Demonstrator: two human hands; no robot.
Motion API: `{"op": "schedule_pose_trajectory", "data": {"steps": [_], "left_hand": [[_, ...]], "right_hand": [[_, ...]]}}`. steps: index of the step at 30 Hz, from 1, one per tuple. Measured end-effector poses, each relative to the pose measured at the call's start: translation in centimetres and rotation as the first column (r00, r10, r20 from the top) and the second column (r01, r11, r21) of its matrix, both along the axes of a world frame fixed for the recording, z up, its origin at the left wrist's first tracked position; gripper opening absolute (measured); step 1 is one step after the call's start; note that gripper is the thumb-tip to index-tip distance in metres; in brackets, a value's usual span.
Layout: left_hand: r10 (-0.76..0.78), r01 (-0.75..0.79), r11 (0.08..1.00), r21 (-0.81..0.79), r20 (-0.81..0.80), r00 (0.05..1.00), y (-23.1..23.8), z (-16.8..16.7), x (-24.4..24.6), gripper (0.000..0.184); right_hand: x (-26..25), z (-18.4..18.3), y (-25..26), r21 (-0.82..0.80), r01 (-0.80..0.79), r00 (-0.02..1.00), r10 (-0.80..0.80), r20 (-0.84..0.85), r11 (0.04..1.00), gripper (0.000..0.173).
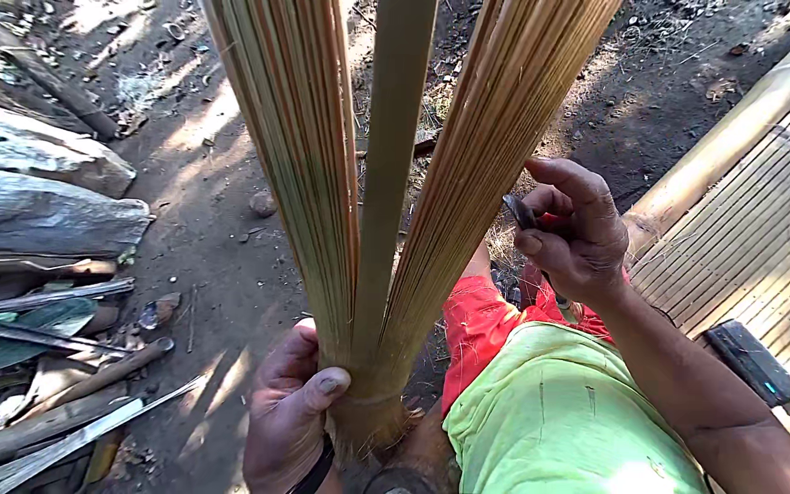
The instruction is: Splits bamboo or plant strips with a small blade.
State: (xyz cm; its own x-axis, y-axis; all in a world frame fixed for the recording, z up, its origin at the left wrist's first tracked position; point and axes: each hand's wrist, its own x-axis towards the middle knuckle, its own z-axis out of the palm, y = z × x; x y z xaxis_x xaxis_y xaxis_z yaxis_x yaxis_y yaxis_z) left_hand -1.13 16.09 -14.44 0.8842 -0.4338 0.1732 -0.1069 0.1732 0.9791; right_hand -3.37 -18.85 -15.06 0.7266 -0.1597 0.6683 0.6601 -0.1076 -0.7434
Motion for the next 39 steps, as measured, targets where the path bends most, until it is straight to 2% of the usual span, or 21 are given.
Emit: {"op": "schedule_pose_trajectory", "data": {"steps": [7,12,16,21,27,34,39], "left_hand": [[0.069,-0.064,0.996,0.064,-0.076,0.995,-0.7,0.0,-0.2,0.035],[0.156,-0.156,0.98,0.126,0.007,0.988,-1.6,-0.1,0.0,0.031],[0.197,-0.206,0.963,0.175,0.068,0.978,-2.1,-0.2,-0.2,0.031],[0.207,-0.22,0.969,0.115,0.117,0.971,-2.9,0.1,-0.8,0.026],[0.182,-0.193,0.977,0.092,0.113,0.977,-3.6,0.1,-1.2,0.025],[0.191,-0.193,0.981,0.022,0.078,0.978,-3.3,0.0,-1.0,0.025],[0.187,-0.188,0.982,0.007,0.07,0.98,-2.5,0.0,-0.8,0.026]], "right_hand": [[1.4,-0.3,0.9,0.008,0.003,0.998,-0.004,0.07,1.0,0.037],[1.1,-0.7,0.1,-0.016,0.033,0.995,-0.032,0.09,0.999,0.033],[0.9,-0.4,-0.8,0.04,0.034,0.999,-0.034,0.018,0.999,0.041],[1.5,0.4,-1.2,0.045,0.04,0.999,-0.038,-0.034,0.998,0.053],[2.0,1.1,-1.0,0.049,0.027,0.999,-0.025,-0.031,0.998,0.057],[1.7,-0.4,0.0,0.085,-0.036,0.998,0.04,-0.047,0.996,0.064],[2.2,0.4,0.4,0.11,-0.07,0.998,0.07,-0.002,0.991,0.061]]}}
